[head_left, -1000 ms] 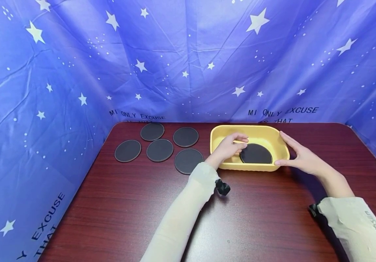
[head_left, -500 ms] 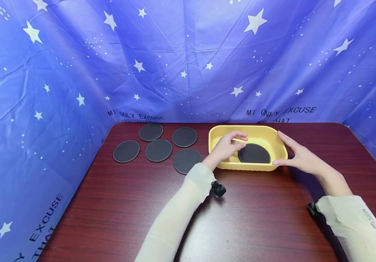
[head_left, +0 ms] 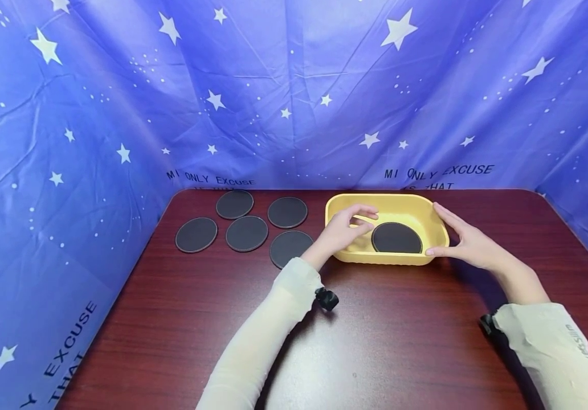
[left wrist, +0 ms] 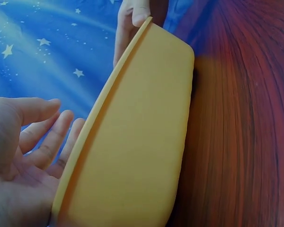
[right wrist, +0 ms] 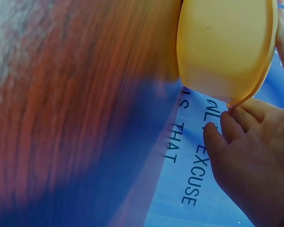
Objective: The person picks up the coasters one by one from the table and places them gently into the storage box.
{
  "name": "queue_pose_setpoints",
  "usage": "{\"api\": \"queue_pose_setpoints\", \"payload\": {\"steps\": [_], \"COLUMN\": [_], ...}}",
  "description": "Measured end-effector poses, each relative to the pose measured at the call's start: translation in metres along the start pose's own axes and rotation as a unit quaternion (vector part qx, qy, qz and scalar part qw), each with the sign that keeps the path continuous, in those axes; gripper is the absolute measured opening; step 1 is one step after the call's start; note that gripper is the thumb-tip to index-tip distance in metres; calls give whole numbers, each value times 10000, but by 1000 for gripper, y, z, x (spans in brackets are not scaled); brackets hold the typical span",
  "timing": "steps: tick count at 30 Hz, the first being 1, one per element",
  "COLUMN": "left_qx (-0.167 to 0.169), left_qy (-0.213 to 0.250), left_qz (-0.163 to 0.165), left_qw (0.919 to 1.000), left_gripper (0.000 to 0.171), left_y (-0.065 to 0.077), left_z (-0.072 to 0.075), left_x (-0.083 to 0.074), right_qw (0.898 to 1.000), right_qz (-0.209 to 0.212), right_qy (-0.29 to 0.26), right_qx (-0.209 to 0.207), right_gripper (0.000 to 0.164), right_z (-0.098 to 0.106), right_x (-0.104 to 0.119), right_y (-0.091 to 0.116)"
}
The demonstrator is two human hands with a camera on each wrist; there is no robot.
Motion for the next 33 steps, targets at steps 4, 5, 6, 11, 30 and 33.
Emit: {"api": "queue_pose_setpoints", "payload": {"steps": [4,5,6,11,30,33], "left_qx": [110,129,145,127,-297,-414], "left_qy": [104,107,118,57,-56,-31], "left_qz": [-40,-51,-51,-76,-262,-213], "left_qw": [9999,9998,9998,9999,9992,9989], "left_gripper": [37,37,37,35,36,37], "left_y": [6,8,9,20,56,63], "left_z": [6,8,10,19,66,76], "left_x": [-2,-3,-3,-5,4,8], "right_qw": [10000,10000,10000,10000,9999,9998], "right_qz": [-35,-35,-34,-68,-155,-192], "right_qy": [-23,-31,-29,-18,-30,-26], "right_qx": [-2,-8,-14,-24,41,51], "right_gripper": [104,104,104,104,103,104], "right_z": [0,0,1,1,0,0], "right_x": [0,1,1,1,1,2], "right_y": [0,0,0,0,2,2]}}
Point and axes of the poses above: each hand's wrist, its own y-axis away from the middle knuckle, its own z-axis out of the back of the hand, x = y × z, the point moved 7 cm from there along -y, towards the middle knuckle, and after that the axes turned 5 degrees about -z, right-handed, at the moved point
